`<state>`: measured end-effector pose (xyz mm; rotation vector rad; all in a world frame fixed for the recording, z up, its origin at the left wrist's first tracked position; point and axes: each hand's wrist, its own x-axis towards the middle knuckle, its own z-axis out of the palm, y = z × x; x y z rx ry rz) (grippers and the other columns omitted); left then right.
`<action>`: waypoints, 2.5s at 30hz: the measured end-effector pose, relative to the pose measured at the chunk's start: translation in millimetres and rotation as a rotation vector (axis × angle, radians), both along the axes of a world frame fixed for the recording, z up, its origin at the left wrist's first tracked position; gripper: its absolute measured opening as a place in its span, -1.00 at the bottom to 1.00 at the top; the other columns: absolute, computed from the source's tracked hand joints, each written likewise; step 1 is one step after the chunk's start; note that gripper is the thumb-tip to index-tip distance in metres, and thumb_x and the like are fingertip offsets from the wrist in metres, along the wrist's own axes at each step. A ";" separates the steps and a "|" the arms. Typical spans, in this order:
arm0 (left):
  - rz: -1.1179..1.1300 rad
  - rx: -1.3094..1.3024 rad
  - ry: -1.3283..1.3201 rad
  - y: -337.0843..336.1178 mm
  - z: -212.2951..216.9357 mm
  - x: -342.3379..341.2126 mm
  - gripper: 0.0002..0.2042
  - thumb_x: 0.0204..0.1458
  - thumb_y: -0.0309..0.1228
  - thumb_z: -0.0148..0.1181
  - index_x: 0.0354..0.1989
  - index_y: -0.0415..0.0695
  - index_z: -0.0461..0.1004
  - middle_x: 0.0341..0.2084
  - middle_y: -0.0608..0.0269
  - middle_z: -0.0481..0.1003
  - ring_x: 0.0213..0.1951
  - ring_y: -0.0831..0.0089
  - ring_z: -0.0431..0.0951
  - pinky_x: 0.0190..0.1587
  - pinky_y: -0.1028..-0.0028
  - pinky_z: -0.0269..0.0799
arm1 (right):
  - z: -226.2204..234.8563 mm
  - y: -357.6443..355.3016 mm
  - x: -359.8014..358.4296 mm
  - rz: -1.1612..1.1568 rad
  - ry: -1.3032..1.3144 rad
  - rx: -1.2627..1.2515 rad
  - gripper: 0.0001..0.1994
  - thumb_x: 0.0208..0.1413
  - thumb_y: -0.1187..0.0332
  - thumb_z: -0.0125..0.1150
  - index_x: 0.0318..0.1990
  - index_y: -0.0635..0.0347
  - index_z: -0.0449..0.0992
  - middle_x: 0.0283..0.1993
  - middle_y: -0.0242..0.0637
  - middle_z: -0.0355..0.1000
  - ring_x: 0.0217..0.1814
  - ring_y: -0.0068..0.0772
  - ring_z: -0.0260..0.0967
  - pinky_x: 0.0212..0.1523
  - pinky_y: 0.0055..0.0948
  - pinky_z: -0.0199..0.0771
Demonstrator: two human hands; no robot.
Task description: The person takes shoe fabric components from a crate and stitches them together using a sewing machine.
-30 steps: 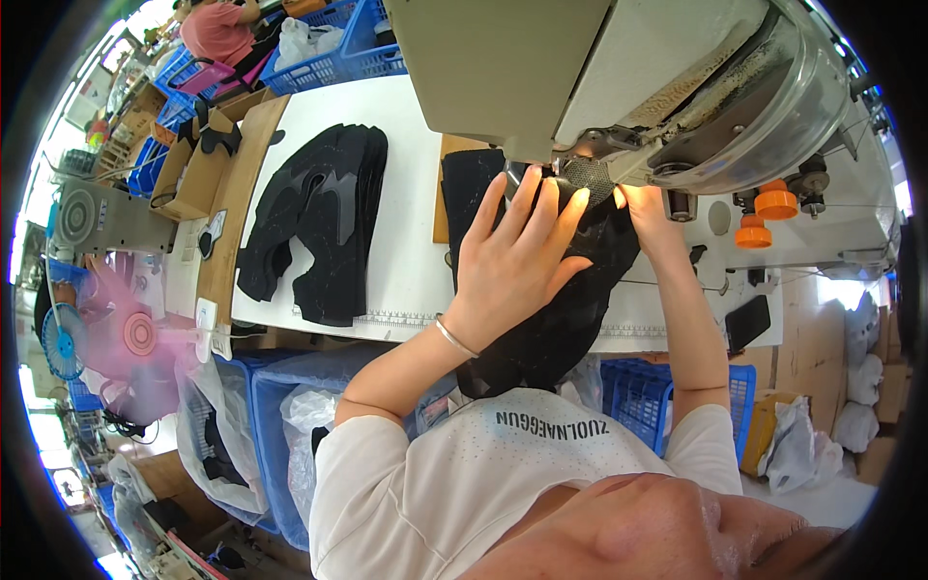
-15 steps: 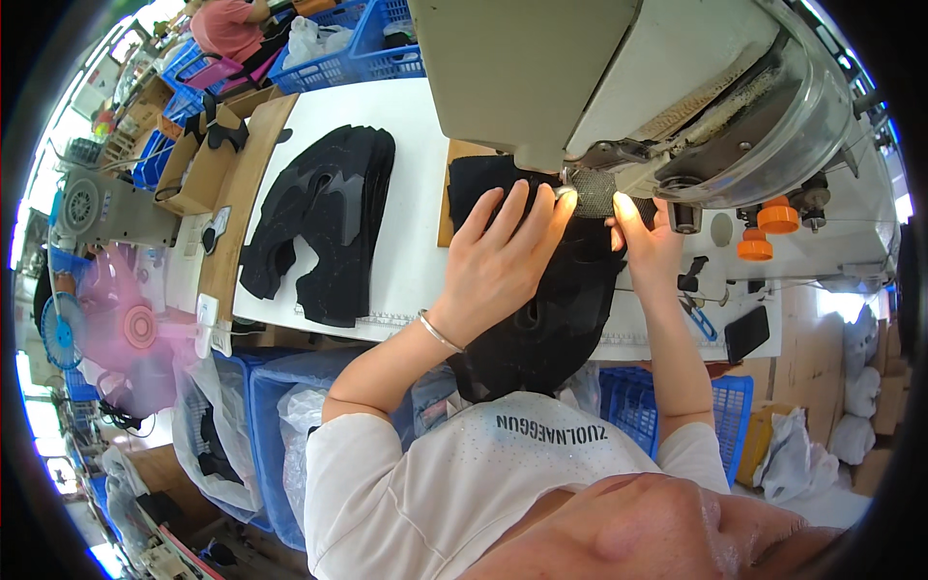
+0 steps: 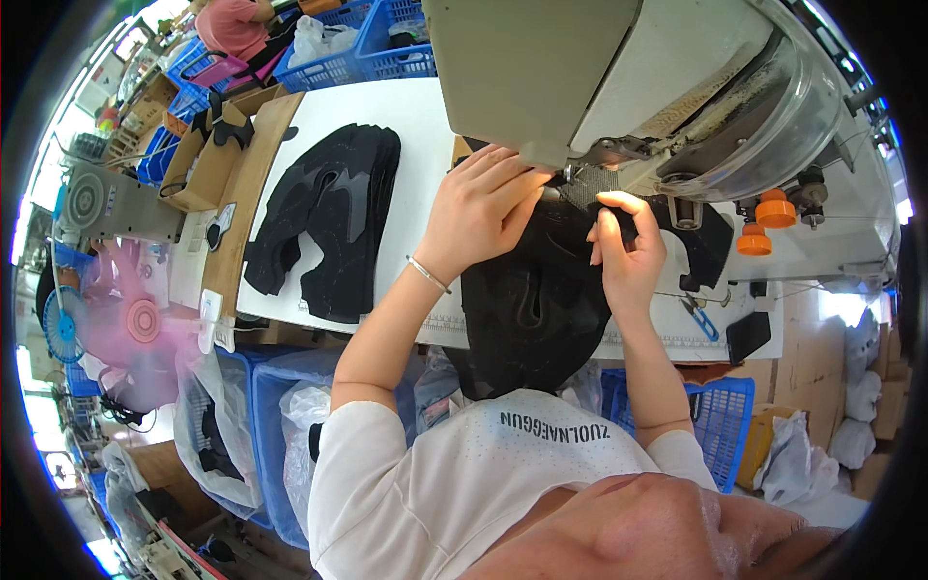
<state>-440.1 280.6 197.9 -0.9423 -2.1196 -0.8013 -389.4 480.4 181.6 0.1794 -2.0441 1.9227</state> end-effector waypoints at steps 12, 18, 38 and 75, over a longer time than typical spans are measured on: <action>0.045 -0.127 0.141 -4.8 -23.0 11.3 -0.54 0.05 -0.23 0.27 0.13 -0.10 0.47 0.03 0.23 0.45 0.05 0.19 0.45 0.18 0.21 0.34 | -20.7 11.4 -15.0 -0.329 0.262 0.520 -0.61 0.11 0.23 0.30 0.09 0.10 0.52 -0.05 -0.28 0.47 0.06 -0.29 0.27 0.21 -0.36 0.17; -0.001 -0.366 0.517 -3.0 -39.1 30.8 -0.70 -0.02 -0.40 0.22 -0.07 -0.11 0.61 0.02 0.20 0.49 0.10 0.32 0.48 0.12 0.31 0.49 | -12.9 21.0 -19.5 -0.180 0.196 0.436 -0.68 0.10 0.26 0.33 0.00 0.13 0.59 -0.11 -0.27 0.52 -0.03 -0.26 0.40 0.09 -0.33 0.34; 0.166 -0.085 0.337 40.4 -11.2 30.8 -0.71 -0.19 -0.60 0.24 -0.20 -0.20 0.59 -0.21 0.16 0.57 -0.11 0.25 0.59 -0.09 0.38 0.56 | -34.4 95.5 -102.9 0.098 -0.080 0.897 -0.74 0.18 0.22 0.28 -0.14 0.23 0.60 -0.15 -0.31 0.58 -0.12 -0.40 0.48 -0.05 -0.35 0.47; 0.186 -0.122 0.498 45.5 -23.1 17.1 -0.71 -0.24 -0.48 0.28 -0.24 -0.12 0.65 -0.28 0.27 0.53 -0.17 0.33 0.56 0.06 0.25 0.55 | -29.1 93.7 -96.6 0.173 -0.010 0.634 -0.63 -0.07 0.34 0.29 -0.11 0.32 0.45 -0.14 -0.04 0.49 -0.12 -0.03 0.43 -0.08 -0.27 0.40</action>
